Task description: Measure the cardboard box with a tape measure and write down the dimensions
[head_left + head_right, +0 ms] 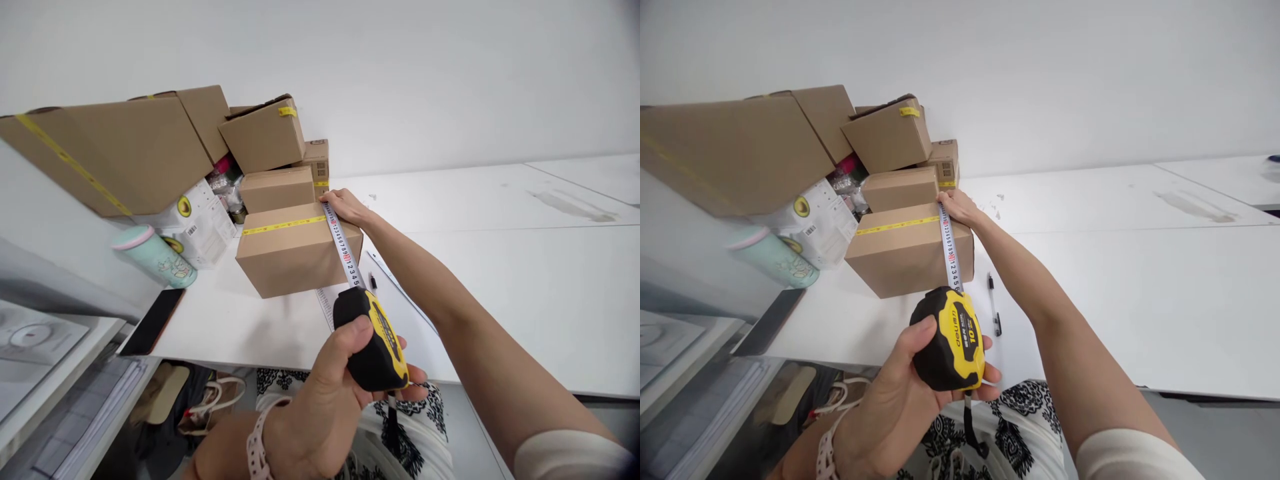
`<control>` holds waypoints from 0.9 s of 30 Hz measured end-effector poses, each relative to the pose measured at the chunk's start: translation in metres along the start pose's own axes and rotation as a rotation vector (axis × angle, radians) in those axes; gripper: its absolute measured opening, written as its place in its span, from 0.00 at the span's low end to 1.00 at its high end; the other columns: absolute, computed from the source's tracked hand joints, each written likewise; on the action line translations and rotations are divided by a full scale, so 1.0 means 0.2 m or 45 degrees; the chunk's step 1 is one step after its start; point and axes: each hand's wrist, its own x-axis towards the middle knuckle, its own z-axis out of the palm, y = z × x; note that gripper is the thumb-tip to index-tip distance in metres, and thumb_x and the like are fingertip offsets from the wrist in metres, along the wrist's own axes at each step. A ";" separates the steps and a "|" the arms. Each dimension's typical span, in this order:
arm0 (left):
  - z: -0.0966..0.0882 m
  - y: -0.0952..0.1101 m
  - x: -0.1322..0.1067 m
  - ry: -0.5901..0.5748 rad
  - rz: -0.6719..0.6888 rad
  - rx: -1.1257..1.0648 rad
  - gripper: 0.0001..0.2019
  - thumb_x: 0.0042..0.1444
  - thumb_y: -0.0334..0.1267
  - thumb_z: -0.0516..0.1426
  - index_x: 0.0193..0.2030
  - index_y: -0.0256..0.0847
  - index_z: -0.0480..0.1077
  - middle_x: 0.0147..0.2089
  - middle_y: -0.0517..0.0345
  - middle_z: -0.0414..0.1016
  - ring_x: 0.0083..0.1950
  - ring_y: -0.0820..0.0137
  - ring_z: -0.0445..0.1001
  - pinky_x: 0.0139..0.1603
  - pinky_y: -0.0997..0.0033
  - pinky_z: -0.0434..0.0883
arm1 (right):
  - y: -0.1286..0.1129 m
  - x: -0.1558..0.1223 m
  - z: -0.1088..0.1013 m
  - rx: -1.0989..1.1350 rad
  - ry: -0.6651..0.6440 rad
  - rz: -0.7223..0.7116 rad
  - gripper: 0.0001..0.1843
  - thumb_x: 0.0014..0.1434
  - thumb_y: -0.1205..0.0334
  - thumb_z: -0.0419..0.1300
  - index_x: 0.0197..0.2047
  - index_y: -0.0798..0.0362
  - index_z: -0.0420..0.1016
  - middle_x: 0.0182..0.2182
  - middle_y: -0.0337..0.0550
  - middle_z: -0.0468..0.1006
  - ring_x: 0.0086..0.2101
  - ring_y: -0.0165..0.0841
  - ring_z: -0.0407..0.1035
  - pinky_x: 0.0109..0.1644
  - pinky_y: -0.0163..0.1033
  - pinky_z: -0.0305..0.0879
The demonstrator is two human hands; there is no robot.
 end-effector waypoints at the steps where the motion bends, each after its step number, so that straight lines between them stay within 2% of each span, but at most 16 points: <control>1: 0.00 0.00 0.00 0.003 -0.001 -0.001 0.36 0.45 0.61 0.70 0.52 0.35 0.71 0.47 0.45 0.76 0.42 0.59 0.80 0.49 0.54 0.77 | -0.01 -0.01 0.00 -0.069 0.008 0.011 0.14 0.61 0.52 0.61 0.28 0.51 0.76 0.35 0.52 0.81 0.44 0.51 0.72 0.57 0.56 0.66; 3: 0.00 0.00 0.00 -0.001 -0.002 -0.001 0.36 0.45 0.61 0.70 0.51 0.35 0.71 0.47 0.45 0.75 0.42 0.59 0.80 0.48 0.55 0.78 | -0.02 -0.01 0.00 -0.177 0.015 0.018 0.15 0.62 0.52 0.58 0.30 0.51 0.77 0.36 0.53 0.81 0.44 0.50 0.72 0.56 0.56 0.66; 12: -0.02 -0.01 0.01 -0.061 0.023 0.061 0.33 0.47 0.60 0.70 0.50 0.35 0.70 0.47 0.46 0.74 0.43 0.59 0.79 0.46 0.56 0.78 | -0.04 -0.03 0.01 -0.209 0.024 0.038 0.16 0.63 0.54 0.56 0.35 0.54 0.81 0.41 0.53 0.83 0.45 0.50 0.74 0.57 0.55 0.67; 15: -0.07 -0.03 0.02 -0.123 0.053 0.212 0.29 0.48 0.56 0.70 0.48 0.36 0.70 0.45 0.49 0.73 0.43 0.61 0.77 0.44 0.59 0.77 | -0.06 -0.06 -0.02 -0.109 0.157 -0.085 0.17 0.65 0.51 0.56 0.41 0.52 0.82 0.48 0.50 0.83 0.52 0.48 0.73 0.61 0.53 0.65; 18: -0.17 -0.01 0.06 -0.151 0.113 0.497 0.29 0.47 0.48 0.71 0.53 0.39 0.70 0.43 0.53 0.72 0.41 0.65 0.75 0.42 0.64 0.74 | -0.08 -0.14 -0.12 0.088 0.349 -0.319 0.21 0.68 0.44 0.54 0.54 0.46 0.77 0.57 0.44 0.79 0.57 0.43 0.71 0.62 0.51 0.66; 21: -0.31 0.04 0.13 -0.130 0.195 0.950 0.43 0.42 0.43 0.73 0.65 0.43 0.64 0.52 0.50 0.73 0.47 0.61 0.74 0.49 0.60 0.74 | -0.11 -0.28 -0.28 0.184 0.515 -0.506 0.26 0.68 0.37 0.53 0.62 0.41 0.70 0.54 0.42 0.80 0.54 0.40 0.74 0.56 0.50 0.72; 24: -0.46 0.09 0.18 0.028 0.335 1.476 0.54 0.39 0.40 0.73 0.73 0.46 0.54 0.66 0.44 0.68 0.61 0.51 0.71 0.63 0.47 0.69 | -0.17 -0.48 -0.44 0.161 0.721 -0.629 0.23 0.71 0.38 0.52 0.59 0.42 0.72 0.47 0.44 0.83 0.48 0.36 0.76 0.53 0.47 0.72; 27: -0.54 0.10 0.20 0.072 0.416 1.755 0.53 0.40 0.41 0.71 0.74 0.47 0.53 0.71 0.44 0.64 0.67 0.47 0.67 0.68 0.43 0.66 | -0.22 -0.67 -0.52 0.175 0.824 -0.576 0.20 0.71 0.43 0.55 0.49 0.49 0.79 0.36 0.46 0.84 0.36 0.34 0.77 0.45 0.44 0.73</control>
